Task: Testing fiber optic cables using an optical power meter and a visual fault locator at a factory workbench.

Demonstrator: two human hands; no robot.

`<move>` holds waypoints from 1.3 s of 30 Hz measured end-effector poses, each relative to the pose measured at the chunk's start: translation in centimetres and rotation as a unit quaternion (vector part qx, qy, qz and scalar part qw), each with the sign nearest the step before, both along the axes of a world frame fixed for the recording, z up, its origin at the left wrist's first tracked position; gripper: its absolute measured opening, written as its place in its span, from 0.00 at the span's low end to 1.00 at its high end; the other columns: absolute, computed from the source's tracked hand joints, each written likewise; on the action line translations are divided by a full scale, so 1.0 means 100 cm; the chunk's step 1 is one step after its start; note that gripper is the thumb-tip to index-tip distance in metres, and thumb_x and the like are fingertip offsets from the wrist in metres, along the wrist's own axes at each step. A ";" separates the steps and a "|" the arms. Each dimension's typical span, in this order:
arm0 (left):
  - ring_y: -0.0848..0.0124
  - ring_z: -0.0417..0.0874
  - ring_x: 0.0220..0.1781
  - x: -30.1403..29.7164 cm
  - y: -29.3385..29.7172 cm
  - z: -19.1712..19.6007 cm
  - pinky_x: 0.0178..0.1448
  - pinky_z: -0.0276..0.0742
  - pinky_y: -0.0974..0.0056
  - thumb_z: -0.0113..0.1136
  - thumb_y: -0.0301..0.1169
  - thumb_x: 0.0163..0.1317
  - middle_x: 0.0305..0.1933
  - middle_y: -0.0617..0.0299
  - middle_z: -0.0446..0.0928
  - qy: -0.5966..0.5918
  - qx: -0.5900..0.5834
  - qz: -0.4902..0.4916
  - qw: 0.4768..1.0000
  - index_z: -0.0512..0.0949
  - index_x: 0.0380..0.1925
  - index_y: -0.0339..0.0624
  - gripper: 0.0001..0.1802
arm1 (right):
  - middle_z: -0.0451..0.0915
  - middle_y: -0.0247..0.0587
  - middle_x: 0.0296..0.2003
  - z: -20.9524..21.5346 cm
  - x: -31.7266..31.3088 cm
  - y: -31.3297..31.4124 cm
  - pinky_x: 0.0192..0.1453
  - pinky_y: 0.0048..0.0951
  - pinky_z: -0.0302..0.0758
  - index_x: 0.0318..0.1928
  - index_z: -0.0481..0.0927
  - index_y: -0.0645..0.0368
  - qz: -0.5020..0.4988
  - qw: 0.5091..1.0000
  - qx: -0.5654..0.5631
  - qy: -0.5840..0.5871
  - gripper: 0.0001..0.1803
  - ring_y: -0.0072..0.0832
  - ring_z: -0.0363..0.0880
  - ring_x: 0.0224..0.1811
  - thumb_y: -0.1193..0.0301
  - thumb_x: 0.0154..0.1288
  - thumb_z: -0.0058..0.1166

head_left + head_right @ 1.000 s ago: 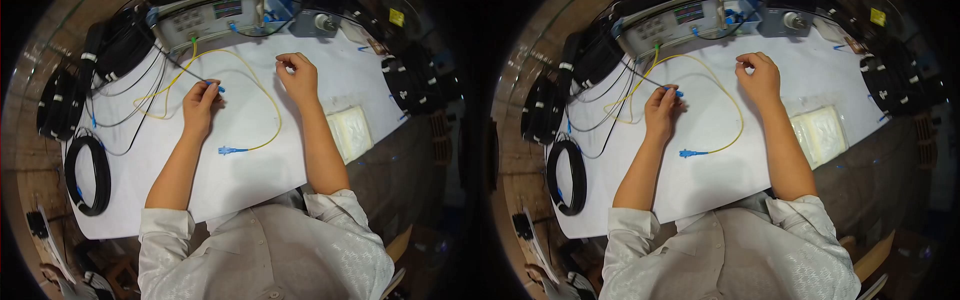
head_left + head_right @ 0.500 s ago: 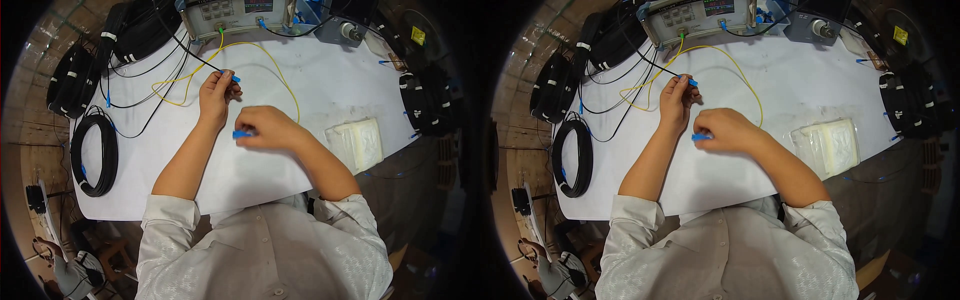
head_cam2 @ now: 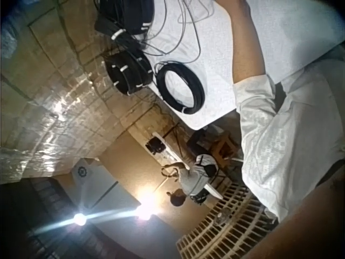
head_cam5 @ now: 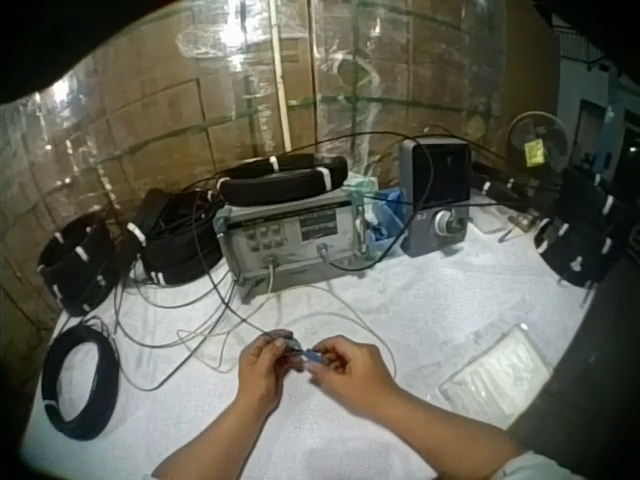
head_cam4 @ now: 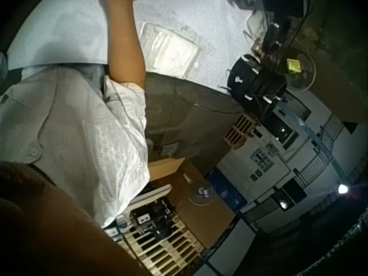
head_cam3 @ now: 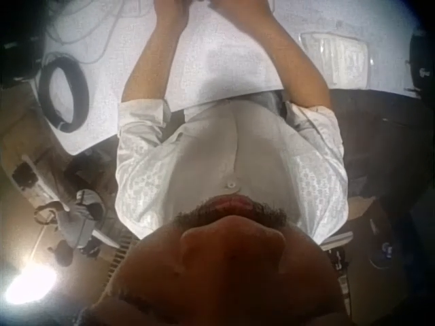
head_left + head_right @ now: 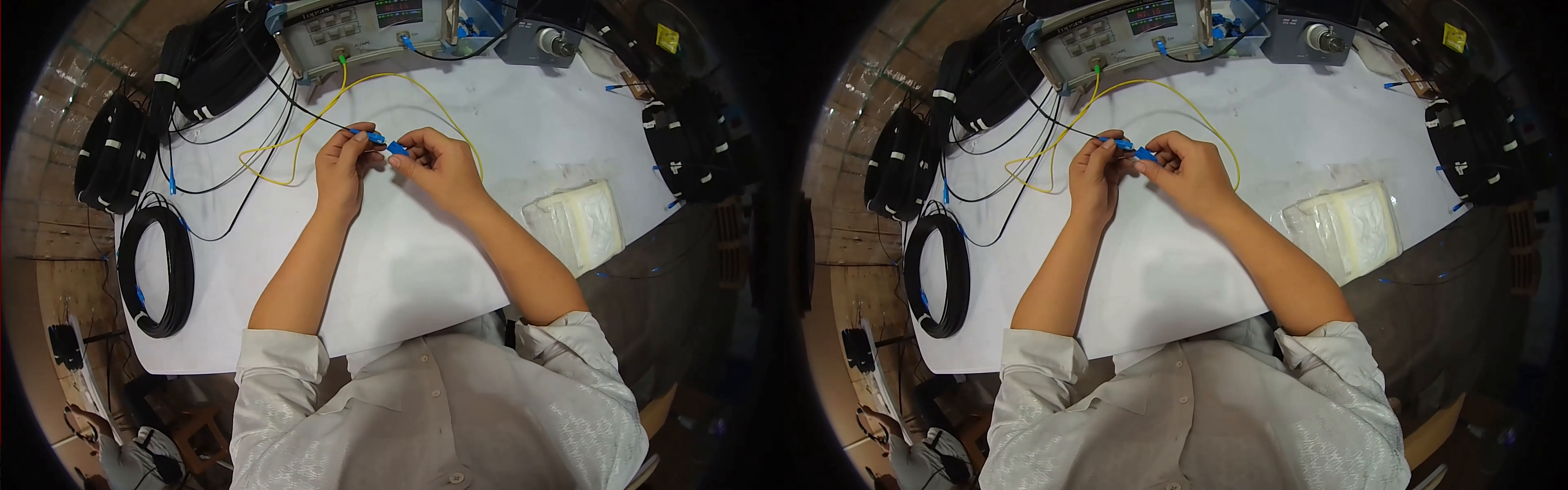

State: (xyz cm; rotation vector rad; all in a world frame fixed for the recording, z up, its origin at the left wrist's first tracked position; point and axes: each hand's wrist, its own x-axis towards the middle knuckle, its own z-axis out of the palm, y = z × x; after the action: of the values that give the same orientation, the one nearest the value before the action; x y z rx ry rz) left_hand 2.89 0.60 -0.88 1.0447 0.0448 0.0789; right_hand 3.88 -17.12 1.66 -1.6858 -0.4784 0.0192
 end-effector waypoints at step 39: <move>0.73 0.81 0.42 -0.003 -0.004 -0.001 0.49 0.79 0.67 0.61 0.33 0.68 0.41 0.60 0.80 -0.032 0.039 0.021 0.999 0.77 0.43 0.34 0.11 | 0.83 0.40 0.23 -0.006 0.003 0.004 0.31 0.25 0.74 0.39 0.85 0.67 0.002 0.999 -0.038 -0.018 0.15 0.21 0.78 0.25 0.65 0.61 0.65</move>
State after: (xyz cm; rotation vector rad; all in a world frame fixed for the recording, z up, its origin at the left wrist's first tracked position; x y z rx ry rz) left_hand 2.58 0.16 -1.02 1.1182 0.0057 0.1523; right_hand 4.13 -16.76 1.04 -1.7625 -0.5140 0.0109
